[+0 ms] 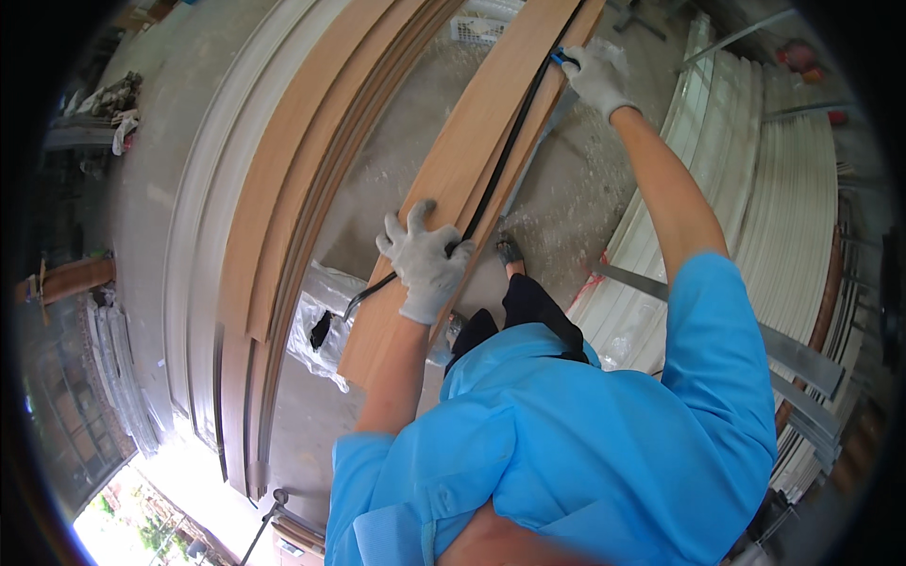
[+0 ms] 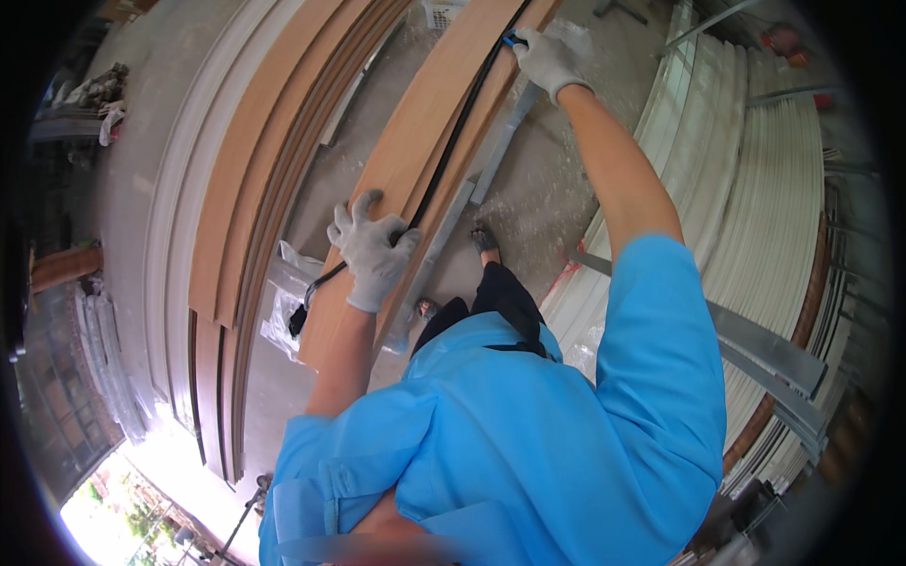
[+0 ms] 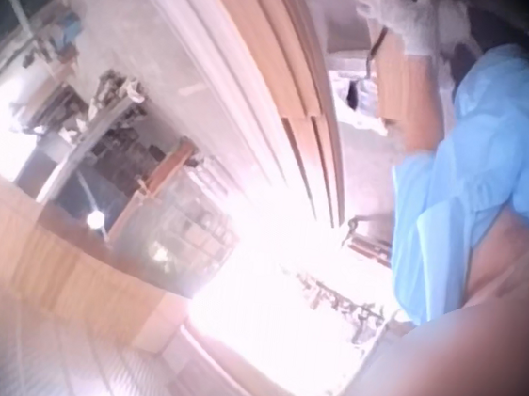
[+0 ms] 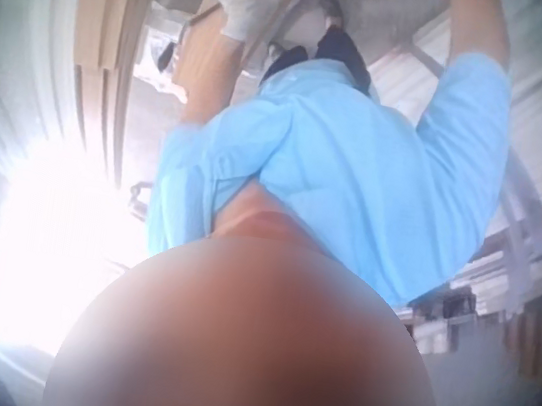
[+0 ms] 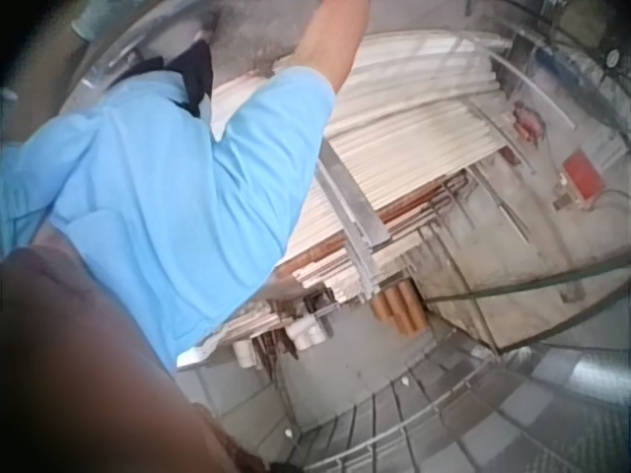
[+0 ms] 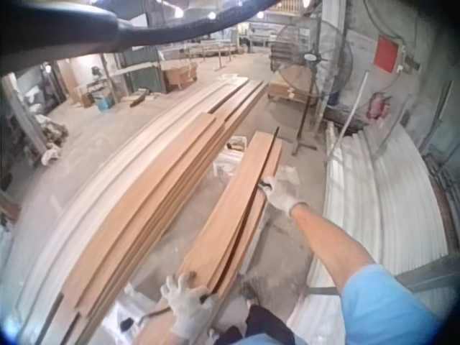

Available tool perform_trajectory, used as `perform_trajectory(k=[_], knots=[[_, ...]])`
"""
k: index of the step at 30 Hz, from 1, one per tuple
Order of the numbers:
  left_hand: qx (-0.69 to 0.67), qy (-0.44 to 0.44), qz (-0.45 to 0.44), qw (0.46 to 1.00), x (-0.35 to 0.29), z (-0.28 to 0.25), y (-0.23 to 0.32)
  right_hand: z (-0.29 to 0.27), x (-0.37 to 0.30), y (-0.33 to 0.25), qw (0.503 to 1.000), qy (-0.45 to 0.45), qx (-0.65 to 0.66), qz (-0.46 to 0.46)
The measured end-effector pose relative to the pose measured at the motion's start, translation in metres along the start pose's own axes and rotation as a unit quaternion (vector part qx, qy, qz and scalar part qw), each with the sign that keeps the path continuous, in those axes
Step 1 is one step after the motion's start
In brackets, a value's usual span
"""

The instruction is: The person inserts black rubber strips into grooves on long wooden panels using a blue-handled tool. They handle multiple panels, remove plastic wrapping, and stack the finished pieces on a rack.

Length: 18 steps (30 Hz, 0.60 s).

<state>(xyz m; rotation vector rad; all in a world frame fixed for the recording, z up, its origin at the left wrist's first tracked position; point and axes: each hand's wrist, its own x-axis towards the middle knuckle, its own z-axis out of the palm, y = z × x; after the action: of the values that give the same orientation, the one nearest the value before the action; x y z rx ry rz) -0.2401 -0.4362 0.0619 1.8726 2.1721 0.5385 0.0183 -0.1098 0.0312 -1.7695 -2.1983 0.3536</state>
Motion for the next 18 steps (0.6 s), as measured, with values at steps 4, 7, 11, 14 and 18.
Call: perform_trajectory(k=[4, 7, 11, 14, 18], knots=[[-0.02, -0.002, 0.009, 1.0, 0.0, 0.0, -0.003, 0.01, -0.065, -0.035, 0.999, 0.0, 0.034, -0.027], [-0.013, 0.008, 0.029, 0.999, -0.001, 0.001, -0.005, 0.011, -0.116, -0.067, 0.998, -0.025, 0.042, -0.047], [-0.008, -0.016, 0.022, 1.0, -0.002, 0.0, -0.005, 0.011, -0.193, -0.117, 0.994, -0.069, 0.07, -0.037], [-0.01, -0.022, 0.036, 0.999, -0.002, -0.002, -0.005, 0.015, -0.234, -0.144, 0.995, -0.087, 0.035, -0.037], [0.007, -0.014, 0.071, 0.997, -0.008, -0.01, -0.016, 0.016, -0.229, -0.146, 0.993, -0.072, 0.09, -0.025]])
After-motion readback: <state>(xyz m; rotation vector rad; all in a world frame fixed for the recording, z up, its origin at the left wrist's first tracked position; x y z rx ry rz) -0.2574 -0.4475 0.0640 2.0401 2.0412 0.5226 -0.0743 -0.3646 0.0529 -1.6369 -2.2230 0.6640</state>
